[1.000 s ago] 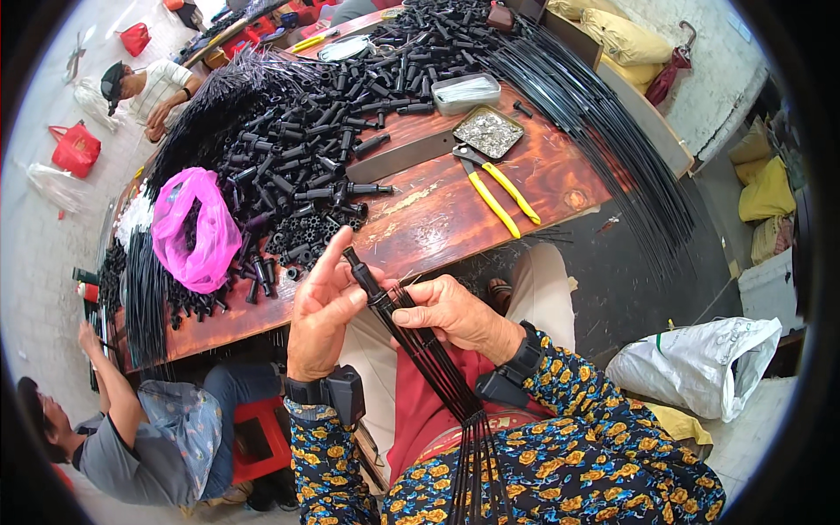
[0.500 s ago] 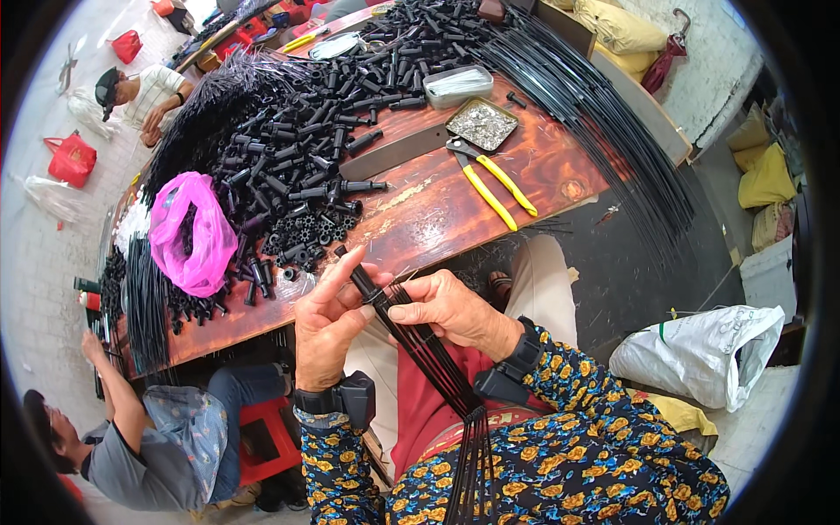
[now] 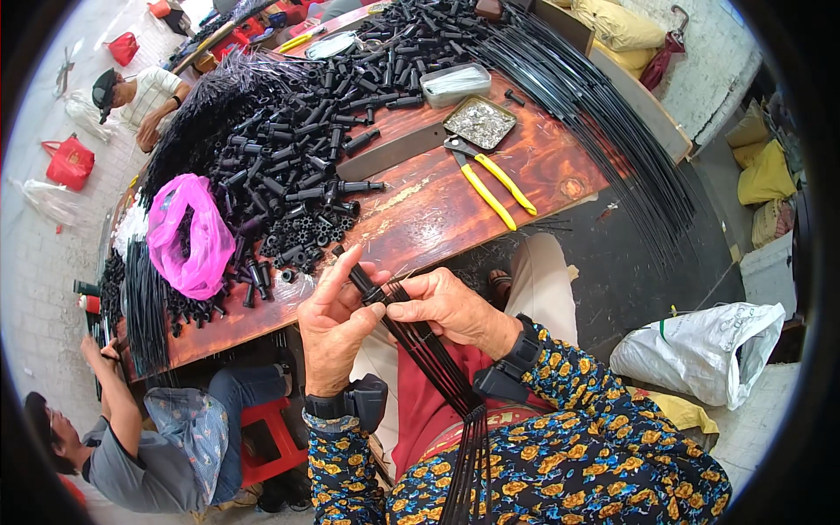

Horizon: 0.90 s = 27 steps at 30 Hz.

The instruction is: Assembling black umbrella ribs into plastic hubs using pliers in a workshop.

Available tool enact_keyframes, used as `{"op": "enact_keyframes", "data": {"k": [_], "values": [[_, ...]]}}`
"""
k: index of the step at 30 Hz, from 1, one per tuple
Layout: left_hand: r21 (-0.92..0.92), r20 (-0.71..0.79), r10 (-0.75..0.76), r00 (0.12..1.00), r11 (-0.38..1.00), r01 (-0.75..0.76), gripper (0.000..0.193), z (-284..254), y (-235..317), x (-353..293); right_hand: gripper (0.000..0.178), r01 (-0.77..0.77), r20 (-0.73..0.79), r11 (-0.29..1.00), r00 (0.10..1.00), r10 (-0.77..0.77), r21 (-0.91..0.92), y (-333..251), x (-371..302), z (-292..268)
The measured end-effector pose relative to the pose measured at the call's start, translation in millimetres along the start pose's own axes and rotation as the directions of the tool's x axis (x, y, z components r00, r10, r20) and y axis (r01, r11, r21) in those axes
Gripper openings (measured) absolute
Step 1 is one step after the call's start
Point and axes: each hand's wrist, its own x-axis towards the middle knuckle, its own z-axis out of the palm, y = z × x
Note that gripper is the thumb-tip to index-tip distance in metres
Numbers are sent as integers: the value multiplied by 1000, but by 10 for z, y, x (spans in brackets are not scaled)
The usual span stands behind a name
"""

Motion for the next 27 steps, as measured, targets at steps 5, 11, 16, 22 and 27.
{"op": "enact_keyframes", "data": {"k": [5, 11, 16, 22, 27], "values": [[11, 15, 6, 1000, 1000, -7, 68, -17, 4, 7, 23, 24, 7, 1000, 1000, -24, -9, 0, 13, -2], [-56, 34, 20, 999, 998, -18, 68, -59, -29, -6, 24, 10, 27, 1000, 1000, -10, -20, -5, 11, 2], [-57, 8, 31, 999, 998, -30, 69, -101, -90, -22, 23, 10, -4, 1000, 1000, -10, -21, 29, 14, 4], [-192, 136, 138, 981, 975, -111, 72, -327, -374, 19, 23, 27, 16, 1000, 1000, -27, -13, 28, 22, 9], [-352, 214, 156, 964, 933, -73, 71, -374, -451, 42, 23, 7, 25, 999, 1000, -8, 35, 9, 16, 10]]}}
